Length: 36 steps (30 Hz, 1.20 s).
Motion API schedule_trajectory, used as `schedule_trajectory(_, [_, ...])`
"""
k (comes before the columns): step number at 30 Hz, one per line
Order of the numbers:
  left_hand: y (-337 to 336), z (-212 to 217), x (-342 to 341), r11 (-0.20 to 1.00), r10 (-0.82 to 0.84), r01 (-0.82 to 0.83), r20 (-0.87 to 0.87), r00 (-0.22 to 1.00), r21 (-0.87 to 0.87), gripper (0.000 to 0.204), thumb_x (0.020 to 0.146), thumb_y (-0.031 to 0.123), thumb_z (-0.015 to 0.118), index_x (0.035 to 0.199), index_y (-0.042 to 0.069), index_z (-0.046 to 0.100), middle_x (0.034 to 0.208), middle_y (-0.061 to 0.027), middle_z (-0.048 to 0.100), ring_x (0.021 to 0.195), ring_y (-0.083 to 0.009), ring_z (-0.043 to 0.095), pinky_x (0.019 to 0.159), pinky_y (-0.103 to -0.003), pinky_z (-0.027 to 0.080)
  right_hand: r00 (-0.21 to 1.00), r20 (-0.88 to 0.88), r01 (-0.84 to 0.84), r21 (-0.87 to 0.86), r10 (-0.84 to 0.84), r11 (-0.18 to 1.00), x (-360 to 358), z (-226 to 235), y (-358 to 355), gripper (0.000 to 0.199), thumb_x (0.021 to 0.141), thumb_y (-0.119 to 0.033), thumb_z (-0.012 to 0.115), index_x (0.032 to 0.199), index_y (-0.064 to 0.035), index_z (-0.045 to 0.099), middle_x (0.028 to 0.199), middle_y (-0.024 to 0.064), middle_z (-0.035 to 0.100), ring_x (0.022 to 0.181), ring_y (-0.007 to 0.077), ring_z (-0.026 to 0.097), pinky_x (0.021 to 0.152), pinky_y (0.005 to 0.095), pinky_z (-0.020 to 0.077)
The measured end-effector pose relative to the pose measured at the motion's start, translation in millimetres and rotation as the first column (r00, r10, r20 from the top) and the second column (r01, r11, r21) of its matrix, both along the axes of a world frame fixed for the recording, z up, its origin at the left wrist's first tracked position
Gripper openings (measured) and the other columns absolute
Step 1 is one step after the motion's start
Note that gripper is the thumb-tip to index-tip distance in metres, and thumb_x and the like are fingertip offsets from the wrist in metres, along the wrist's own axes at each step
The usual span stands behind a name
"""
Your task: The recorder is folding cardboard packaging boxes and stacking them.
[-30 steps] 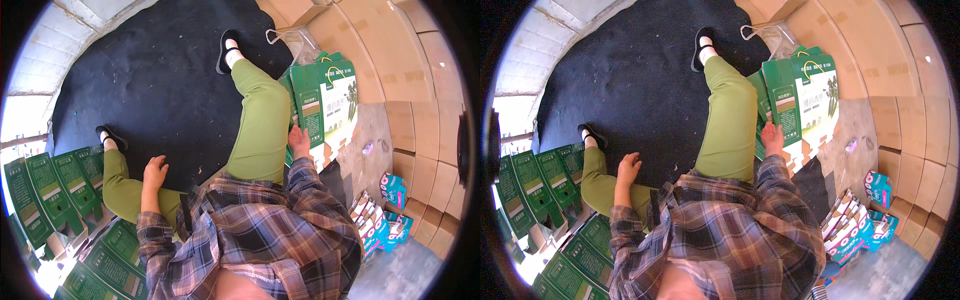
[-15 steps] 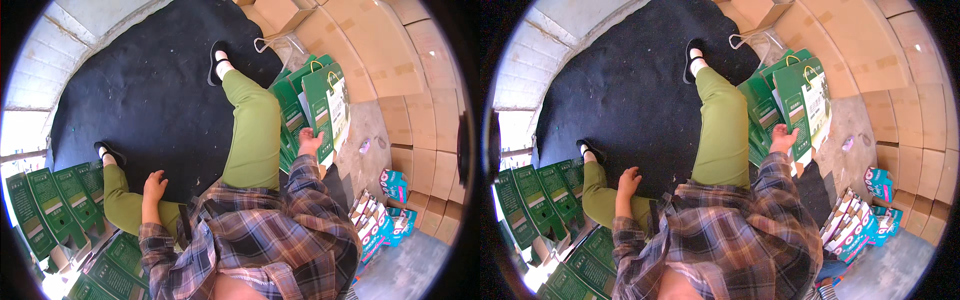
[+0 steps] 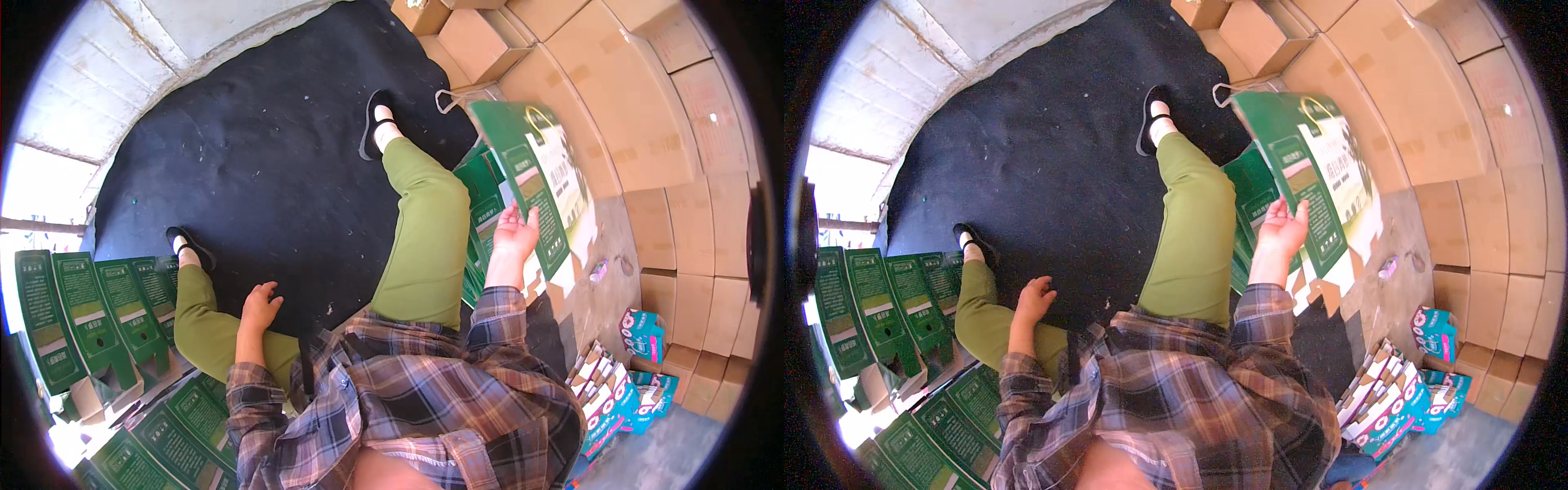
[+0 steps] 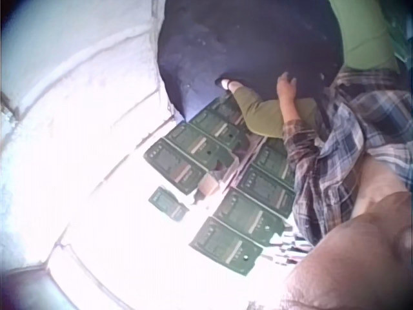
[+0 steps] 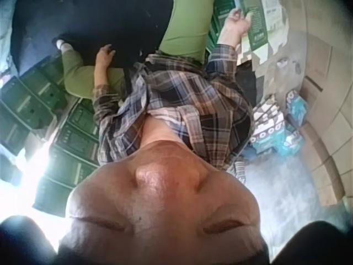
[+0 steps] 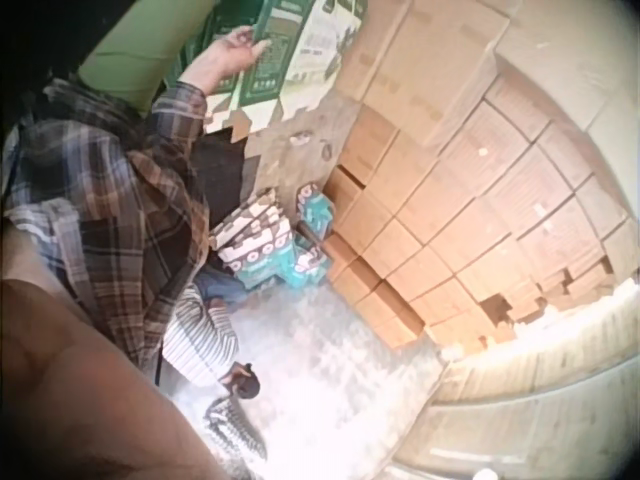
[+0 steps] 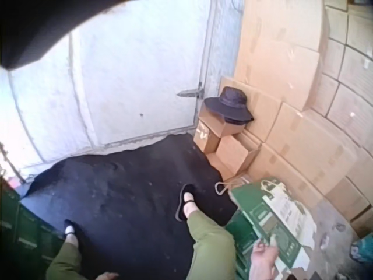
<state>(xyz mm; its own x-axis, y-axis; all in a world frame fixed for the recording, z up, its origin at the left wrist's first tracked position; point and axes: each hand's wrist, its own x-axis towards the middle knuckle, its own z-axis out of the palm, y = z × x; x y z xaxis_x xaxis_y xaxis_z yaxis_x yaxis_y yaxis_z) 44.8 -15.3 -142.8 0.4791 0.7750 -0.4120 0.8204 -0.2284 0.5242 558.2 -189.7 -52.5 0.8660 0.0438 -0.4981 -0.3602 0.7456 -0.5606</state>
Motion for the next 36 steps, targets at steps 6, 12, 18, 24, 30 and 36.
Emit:
schedule_trajectory(6, [13.0,17.2,11.5,0.98,0.167,-0.189,0.255,0.952,0.063,0.034,0.078,0.007,0.07,0.112,0.004,0.065,0.092,-0.0109,0.066,0.081,-0.0215,0.064,0.074,-0.032,0.052,0.931,0.164,-0.302,-0.159,0.327,0.94,-62.7,28.5,50.6,0.028,0.09,-0.021,0.067,0.108,-0.0045,0.054,0.092,0.0087,0.06,0.079,0.0187,0.058,0.065,0.0296,0.0478])
schedule_trajectory(12, [29.1,29.5,0.2,0.866,0.464,-0.485,0.556,0.689,-0.122,0.026,0.089,0.005,0.062,0.115,0.002,0.064,0.099,-0.0052,0.067,0.087,-0.0127,0.062,0.076,-0.026,0.05,0.676,0.392,-0.515,-0.355,0.624,0.781,-108.0,37.7,96.1,0.036,0.088,-0.004,0.065,0.122,-0.0039,0.054,0.113,0.0038,0.059,0.094,0.0164,0.06,0.082,0.03,0.0494])
schedule_trajectory(18, [54.4,57.0,-30.1,0.667,0.627,-0.717,0.672,0.394,-0.201,0.029,0.095,0.01,0.056,0.123,0.001,0.059,0.112,-0.0057,0.063,0.103,-0.0134,0.06,0.084,-0.026,0.048,0.203,0.369,-0.674,-0.619,0.907,0.403,-130.4,28.8,122.0,0.026,0.088,-0.004,0.064,0.114,-0.001,0.063,0.109,0.0019,0.065,0.097,0.0103,0.058,0.088,0.0271,0.0452])
schedule_trajectory(24, [101.7,88.7,-83.5,0.538,0.514,-0.84,0.819,0.256,-0.075,0.053,0.098,0.021,0.053,0.144,0.003,0.036,0.14,-0.0139,0.046,0.13,-0.022,0.043,0.108,-0.039,0.032,-0.196,0.288,-0.695,-0.715,0.937,0.074,-149.4,30.0,137.2,0.023,0.089,-0.011,0.065,0.109,-0.0004,0.066,0.104,0.0025,0.068,0.093,0.0108,0.059,0.086,0.0286,0.0465])
schedule_trajectory(30, [105.9,114.7,-102.8,0.535,0.56,-0.801,0.823,0.1,-0.267,0.067,0.1,0.042,0.044,0.152,0.009,0.017,0.147,-0.01,0.04,0.14,-0.0269,0.03,0.113,-0.048,0.02,-0.384,0.295,-0.71,-0.7,0.875,-0.076,-146.2,19.8,147.4,0.031,0.087,-0.009,0.069,0.117,-0.0031,0.063,0.112,0.0015,0.065,0.102,0.0131,0.057,0.091,0.0318,0.0459])
schedule_trajectory(36, [112.3,119.9,-96.1,0.593,0.516,-0.773,0.843,0.151,-0.224,0.065,0.1,0.042,0.045,0.152,0.012,0.018,0.148,-0.0109,0.038,0.14,-0.0267,0.03,0.112,-0.048,0.021,-0.438,0.243,-0.659,-0.742,0.865,-0.125,-132.6,19.6,156.8,0.03,0.086,-0.007,0.069,0.116,-0.0048,0.063,0.11,-0.0011,0.065,0.102,0.0127,0.057,0.091,0.0313,0.0456])
